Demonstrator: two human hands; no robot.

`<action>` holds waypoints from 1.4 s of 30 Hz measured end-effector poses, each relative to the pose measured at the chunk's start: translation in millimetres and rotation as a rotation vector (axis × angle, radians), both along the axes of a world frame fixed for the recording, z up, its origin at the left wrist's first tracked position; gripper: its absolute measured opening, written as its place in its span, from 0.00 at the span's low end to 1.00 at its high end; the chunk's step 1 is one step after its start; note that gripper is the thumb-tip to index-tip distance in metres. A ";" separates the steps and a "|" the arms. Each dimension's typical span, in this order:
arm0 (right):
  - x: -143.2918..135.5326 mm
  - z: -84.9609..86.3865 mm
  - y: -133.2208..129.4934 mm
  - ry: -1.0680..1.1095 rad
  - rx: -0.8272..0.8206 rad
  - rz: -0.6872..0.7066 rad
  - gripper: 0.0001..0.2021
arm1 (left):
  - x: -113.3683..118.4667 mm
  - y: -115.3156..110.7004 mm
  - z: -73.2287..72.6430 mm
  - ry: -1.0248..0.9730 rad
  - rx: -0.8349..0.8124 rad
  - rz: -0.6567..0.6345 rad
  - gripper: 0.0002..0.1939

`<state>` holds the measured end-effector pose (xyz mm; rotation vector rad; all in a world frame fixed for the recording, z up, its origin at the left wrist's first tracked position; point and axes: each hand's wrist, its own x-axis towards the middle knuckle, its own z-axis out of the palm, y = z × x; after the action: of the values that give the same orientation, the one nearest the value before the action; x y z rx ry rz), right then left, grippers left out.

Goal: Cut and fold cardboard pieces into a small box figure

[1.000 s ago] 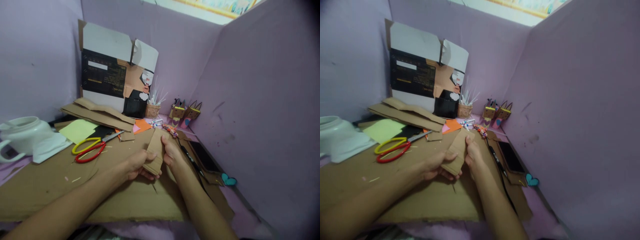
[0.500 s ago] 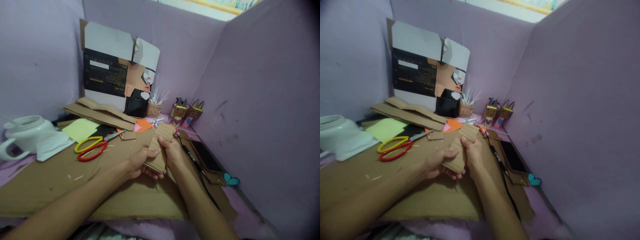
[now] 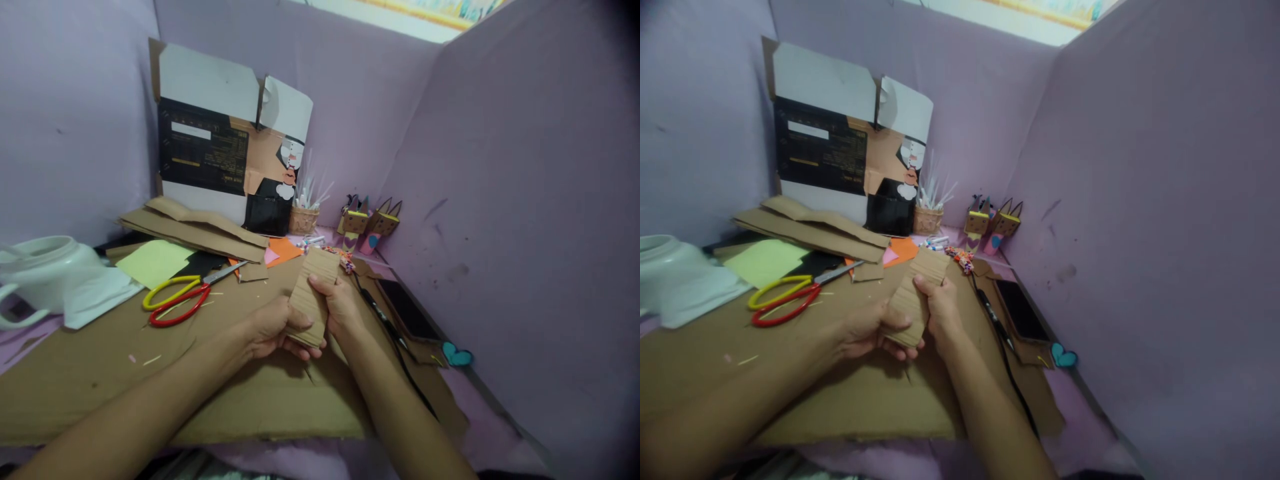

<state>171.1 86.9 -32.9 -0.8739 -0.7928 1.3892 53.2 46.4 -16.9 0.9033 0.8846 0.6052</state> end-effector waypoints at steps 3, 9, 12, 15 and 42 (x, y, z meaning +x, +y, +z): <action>0.1 1.1 -0.4 0.005 -0.023 0.008 0.15 | 0.3 -1.0 0.2 0.001 -0.013 0.002 0.13; -0.1 1.7 -2.5 0.007 -0.038 -0.001 0.13 | 0.7 -2.6 -2.0 0.000 -0.014 0.003 0.14; -0.9 1.4 -3.4 0.011 -0.034 -0.015 0.13 | 0.9 -3.1 -2.9 -0.001 0.009 0.002 0.15; -1.8 1.7 -4.1 0.012 -0.036 -0.023 0.14 | 1.2 -4.0 -3.1 0.005 0.013 0.010 0.16; -3.3 2.0 -2.6 0.024 0.002 -0.065 0.12 | 4.5 -6.9 -1.5 0.029 -0.001 0.059 0.15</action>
<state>167.8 84.3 -30.9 -0.8727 -0.7405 1.3392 57.7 39.5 -18.5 0.8893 0.9407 0.6432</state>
